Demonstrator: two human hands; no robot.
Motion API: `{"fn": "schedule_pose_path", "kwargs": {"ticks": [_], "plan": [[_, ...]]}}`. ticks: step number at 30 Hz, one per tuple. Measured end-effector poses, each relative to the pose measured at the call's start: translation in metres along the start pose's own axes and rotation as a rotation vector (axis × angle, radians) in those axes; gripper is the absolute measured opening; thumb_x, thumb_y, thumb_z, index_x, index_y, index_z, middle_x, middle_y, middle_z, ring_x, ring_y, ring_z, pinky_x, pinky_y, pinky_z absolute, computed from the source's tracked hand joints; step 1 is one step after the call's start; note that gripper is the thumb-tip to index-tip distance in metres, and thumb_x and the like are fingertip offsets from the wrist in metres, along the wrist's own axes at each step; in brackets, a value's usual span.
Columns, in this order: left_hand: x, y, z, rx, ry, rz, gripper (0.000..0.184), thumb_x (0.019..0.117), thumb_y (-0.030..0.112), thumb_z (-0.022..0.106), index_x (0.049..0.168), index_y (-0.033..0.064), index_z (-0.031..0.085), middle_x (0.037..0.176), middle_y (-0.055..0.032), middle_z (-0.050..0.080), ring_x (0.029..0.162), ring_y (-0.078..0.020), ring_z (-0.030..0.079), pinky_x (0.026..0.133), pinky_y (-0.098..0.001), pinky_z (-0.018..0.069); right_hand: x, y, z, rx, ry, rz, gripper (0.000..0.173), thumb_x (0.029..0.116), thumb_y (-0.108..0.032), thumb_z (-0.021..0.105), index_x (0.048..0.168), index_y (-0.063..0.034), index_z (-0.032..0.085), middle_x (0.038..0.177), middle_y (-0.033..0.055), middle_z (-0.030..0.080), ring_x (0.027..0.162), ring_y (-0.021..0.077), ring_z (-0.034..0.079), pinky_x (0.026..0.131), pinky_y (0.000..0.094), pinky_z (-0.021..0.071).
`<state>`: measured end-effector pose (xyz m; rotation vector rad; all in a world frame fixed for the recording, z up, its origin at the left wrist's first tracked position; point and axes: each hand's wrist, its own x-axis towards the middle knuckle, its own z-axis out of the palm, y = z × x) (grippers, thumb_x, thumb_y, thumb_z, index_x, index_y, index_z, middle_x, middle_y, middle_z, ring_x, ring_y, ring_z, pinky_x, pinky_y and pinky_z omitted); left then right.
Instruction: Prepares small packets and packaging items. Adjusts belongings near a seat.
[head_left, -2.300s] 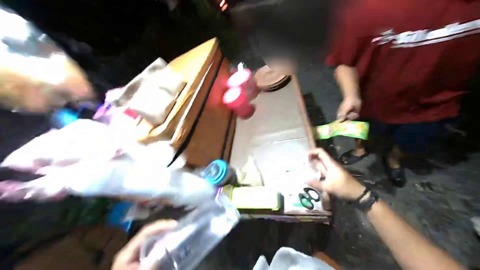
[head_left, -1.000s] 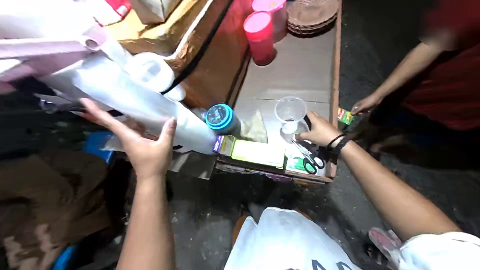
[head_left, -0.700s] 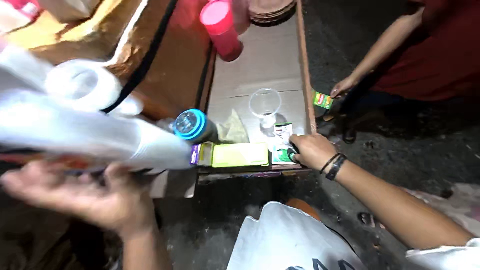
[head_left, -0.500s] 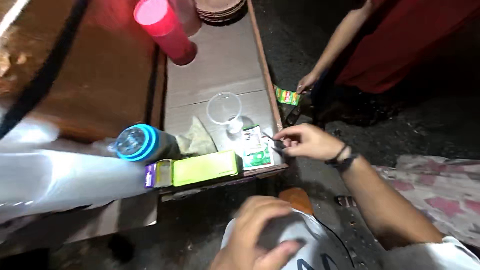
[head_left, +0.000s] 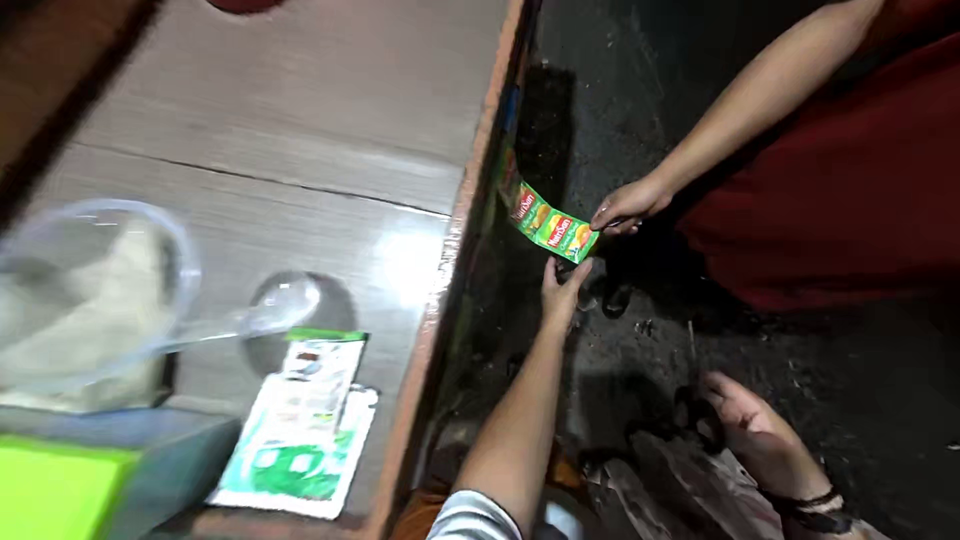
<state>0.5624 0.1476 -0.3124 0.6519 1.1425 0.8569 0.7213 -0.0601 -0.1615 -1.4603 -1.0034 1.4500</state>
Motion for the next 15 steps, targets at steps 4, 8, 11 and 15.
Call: {"fn": "schedule_pose_path", "kwargs": {"ticks": [4, 8, 11, 15], "plan": [[0.022, -0.006, 0.028, -0.088, 0.118, 0.15, 0.024, 0.0928, 0.024, 0.076, 0.104, 0.0048, 0.067, 0.101, -0.0064, 0.069, 0.095, -0.0133, 0.066, 0.087, -0.0358, 0.0555, 0.02, 0.017, -0.041, -0.053, 0.0, 0.112, 0.038, 0.0914, -0.018, 0.071, 0.128, -0.0238, 0.067, 0.1, -0.0034, 0.074, 0.082, 0.0067, 0.069, 0.069, 0.0233, 0.0595], [0.017, 0.0, 0.035, -0.211, 0.114, 0.245, 0.018, 0.0981, 0.01, 0.067, 0.113, 0.0028, 0.062, 0.1, -0.0047, 0.072, 0.094, -0.0109, 0.069, 0.089, -0.0317, 0.0572, 0.079, 0.009, -0.07, -0.276, -0.054, 0.149, 0.042, 0.0872, -0.013, 0.066, 0.129, -0.0107, 0.061, 0.089, -0.0117, 0.067, 0.076, -0.0002, 0.064, 0.069, 0.0199, 0.0563], [0.004, 0.0, 0.028, -0.251, 0.119, 0.224, 0.026, 0.0996, 0.006, 0.063, 0.122, 0.0037, 0.051, 0.105, -0.0098, 0.072, 0.092, -0.018, 0.073, 0.084, -0.0376, 0.0615, 0.135, -0.007, -0.093, -0.606, -0.169, 0.173, 0.044, 0.085, -0.016, 0.071, 0.128, -0.0113, 0.064, 0.087, -0.0074, 0.061, 0.073, 0.0016, 0.057, 0.066, 0.0217, 0.0517], [-0.013, -0.01, 0.008, -0.261, 0.068, 0.137, 0.032, 0.0991, 0.008, 0.065, 0.128, 0.0094, 0.051, 0.112, -0.0104, 0.072, 0.092, -0.0213, 0.073, 0.081, -0.0402, 0.0621, 0.207, -0.042, -0.085, -0.888, -0.41, 0.182, 0.044, 0.081, -0.02, 0.085, 0.122, -0.0161, 0.068, 0.089, 0.001, 0.065, 0.077, 0.0137, 0.062, 0.07, 0.0369, 0.0547]]}}
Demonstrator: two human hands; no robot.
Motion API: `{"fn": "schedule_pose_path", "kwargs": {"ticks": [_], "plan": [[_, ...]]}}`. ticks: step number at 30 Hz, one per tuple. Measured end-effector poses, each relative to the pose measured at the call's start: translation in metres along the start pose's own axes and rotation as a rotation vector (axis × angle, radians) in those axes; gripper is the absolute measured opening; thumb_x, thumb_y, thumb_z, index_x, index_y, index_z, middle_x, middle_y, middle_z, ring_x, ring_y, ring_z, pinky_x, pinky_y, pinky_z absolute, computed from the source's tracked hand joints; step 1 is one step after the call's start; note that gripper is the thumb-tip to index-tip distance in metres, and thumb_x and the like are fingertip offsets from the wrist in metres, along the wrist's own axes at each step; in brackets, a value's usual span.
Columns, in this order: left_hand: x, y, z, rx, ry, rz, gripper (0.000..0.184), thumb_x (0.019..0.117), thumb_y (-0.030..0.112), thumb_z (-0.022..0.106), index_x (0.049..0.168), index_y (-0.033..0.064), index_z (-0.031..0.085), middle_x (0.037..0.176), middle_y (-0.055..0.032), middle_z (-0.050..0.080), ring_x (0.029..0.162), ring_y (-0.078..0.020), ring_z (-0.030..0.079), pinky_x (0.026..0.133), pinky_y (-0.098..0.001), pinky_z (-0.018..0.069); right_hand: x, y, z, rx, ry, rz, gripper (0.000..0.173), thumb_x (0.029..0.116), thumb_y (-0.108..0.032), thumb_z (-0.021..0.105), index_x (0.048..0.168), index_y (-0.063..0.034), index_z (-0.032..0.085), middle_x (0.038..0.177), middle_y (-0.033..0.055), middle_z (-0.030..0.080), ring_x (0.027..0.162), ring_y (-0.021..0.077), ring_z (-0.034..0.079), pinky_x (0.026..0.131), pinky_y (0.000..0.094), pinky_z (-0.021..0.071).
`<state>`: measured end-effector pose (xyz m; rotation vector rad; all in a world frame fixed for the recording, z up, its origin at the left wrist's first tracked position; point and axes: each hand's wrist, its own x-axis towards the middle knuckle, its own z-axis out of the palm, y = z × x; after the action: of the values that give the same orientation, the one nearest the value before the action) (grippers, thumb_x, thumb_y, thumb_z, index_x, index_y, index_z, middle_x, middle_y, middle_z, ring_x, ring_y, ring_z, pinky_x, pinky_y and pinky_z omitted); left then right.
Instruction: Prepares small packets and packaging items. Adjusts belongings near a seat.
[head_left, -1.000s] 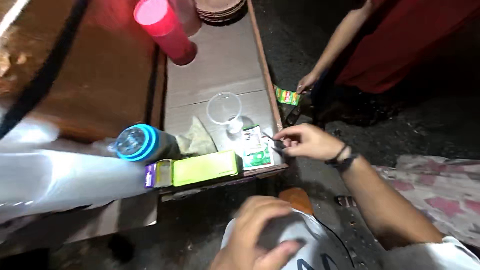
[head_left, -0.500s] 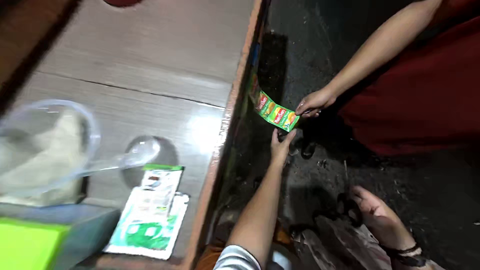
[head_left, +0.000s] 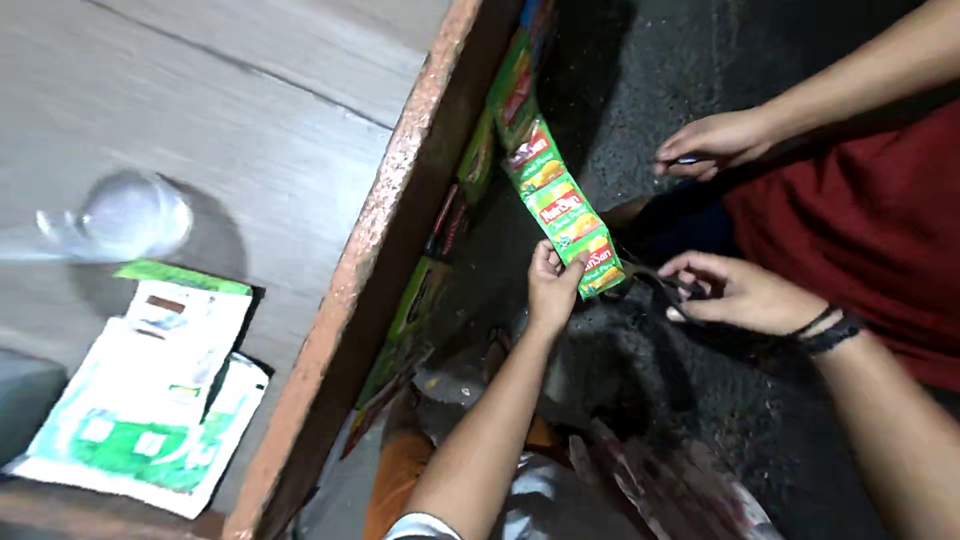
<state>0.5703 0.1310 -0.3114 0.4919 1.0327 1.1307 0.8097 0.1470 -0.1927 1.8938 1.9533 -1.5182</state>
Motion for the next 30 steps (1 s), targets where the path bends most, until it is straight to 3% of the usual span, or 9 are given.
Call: {"fn": "schedule_pose_path", "kwargs": {"ticks": [4, 8, 11, 14, 17, 22, 26, 28, 30], "plan": [[-0.008, -0.011, -0.016, -0.136, -0.022, 0.013, 0.042, 0.0976, -0.004, 0.059, 0.135, 0.0096, 0.046, 0.12, -0.0135, 0.068, 0.101, -0.0252, 0.071, 0.087, -0.0443, 0.0603, 0.068, -0.023, -0.028, -0.111, -0.194, -0.039, 0.038, 0.0779, -0.017, 0.089, 0.114, -0.0174, 0.074, 0.086, 0.0022, 0.07, 0.076, 0.0153, 0.065, 0.071, 0.0387, 0.0573], [-0.015, -0.008, -0.027, -0.175, 0.006, 0.019, 0.048, 0.0969, -0.006, 0.059, 0.142, 0.0063, 0.047, 0.12, -0.0146, 0.068, 0.099, -0.0236, 0.071, 0.088, -0.0425, 0.0605, 0.104, -0.046, -0.028, -0.171, -0.352, -0.06, 0.036, 0.0766, -0.014, 0.089, 0.11, -0.0176, 0.077, 0.082, 0.0009, 0.072, 0.072, 0.0134, 0.066, 0.066, 0.0349, 0.0572], [-0.019, -0.006, -0.034, -0.2, 0.018, -0.017, 0.054, 0.0968, -0.005, 0.062, 0.146, 0.0071, 0.045, 0.122, -0.0153, 0.068, 0.101, -0.0246, 0.071, 0.09, -0.0439, 0.0606, 0.11, -0.059, -0.025, -0.191, -0.402, -0.06, 0.036, 0.074, -0.016, 0.09, 0.108, -0.0174, 0.078, 0.076, -0.0005, 0.07, 0.065, 0.0112, 0.063, 0.059, 0.0303, 0.053], [-0.022, -0.007, -0.04, -0.18, 0.015, -0.048, 0.059, 0.0962, -0.002, 0.064, 0.15, 0.0079, 0.043, 0.123, -0.0147, 0.069, 0.102, -0.0242, 0.072, 0.091, -0.0438, 0.0609, 0.11, -0.071, -0.023, -0.233, -0.431, -0.078, 0.03, 0.0754, -0.011, 0.088, 0.104, -0.0153, 0.079, 0.077, 0.0003, 0.071, 0.068, 0.013, 0.066, 0.063, 0.0335, 0.0572], [-0.021, -0.006, -0.049, -0.198, -0.032, -0.066, 0.063, 0.0955, -0.004, 0.065, 0.152, 0.0099, 0.042, 0.123, -0.0144, 0.069, 0.102, -0.0241, 0.072, 0.091, -0.0429, 0.0603, 0.115, -0.073, -0.018, -0.245, -0.458, -0.097, 0.028, 0.0755, -0.013, 0.089, 0.102, -0.0147, 0.081, 0.071, -0.0009, 0.067, 0.064, 0.011, 0.062, 0.06, 0.0309, 0.0538], [-0.019, -0.008, -0.057, -0.278, -0.103, -0.129, 0.08, 0.0924, -0.008, 0.066, 0.159, 0.0177, 0.029, 0.126, -0.018, 0.066, 0.102, -0.0286, 0.071, 0.092, -0.046, 0.0596, 0.121, -0.066, 0.016, -0.132, -0.48, -0.066, 0.035, 0.0758, -0.007, 0.089, 0.105, -0.0075, 0.07, 0.067, 0.0028, 0.058, 0.06, 0.0141, 0.057, 0.057, 0.0308, 0.0505], [-0.029, -0.028, -0.07, -0.112, -0.213, -0.196, 0.098, 0.0871, -0.007, 0.071, 0.162, 0.0084, 0.01, 0.101, -0.0173, 0.073, 0.086, -0.0225, 0.074, 0.083, -0.0409, 0.0631, 0.101, -0.06, 0.02, -0.154, -0.478, -0.041, 0.024, 0.0817, -0.008, 0.082, 0.103, -0.0058, 0.071, 0.07, 0.0022, 0.063, 0.062, 0.0124, 0.059, 0.061, 0.0317, 0.0528], [-0.052, -0.02, -0.082, -0.012, -0.258, -0.27, 0.093, 0.0864, -0.008, 0.073, 0.161, 0.0052, 0.018, 0.101, -0.0177, 0.073, 0.084, -0.0203, 0.074, 0.083, -0.0393, 0.0626, 0.078, -0.072, 0.015, -0.134, -0.488, -0.083, 0.028, 0.0827, -0.015, 0.083, 0.107, -0.0082, 0.07, 0.071, 0.0002, 0.06, 0.063, 0.0117, 0.058, 0.06, 0.0318, 0.0512], [-0.084, -0.003, -0.095, 0.052, -0.285, -0.314, 0.071, 0.0888, -0.008, 0.07, 0.152, -0.001, 0.036, 0.101, -0.0156, 0.073, 0.082, -0.0169, 0.073, 0.08, -0.0362, 0.0618, 0.041, -0.103, 0.007, 0.008, -0.364, -0.299, 0.039, 0.075, -0.029, 0.088, 0.107, -0.0168, 0.07, 0.069, -0.0095, 0.057, 0.058, 0.0025, 0.053, 0.053, 0.0208, 0.0456]]}}
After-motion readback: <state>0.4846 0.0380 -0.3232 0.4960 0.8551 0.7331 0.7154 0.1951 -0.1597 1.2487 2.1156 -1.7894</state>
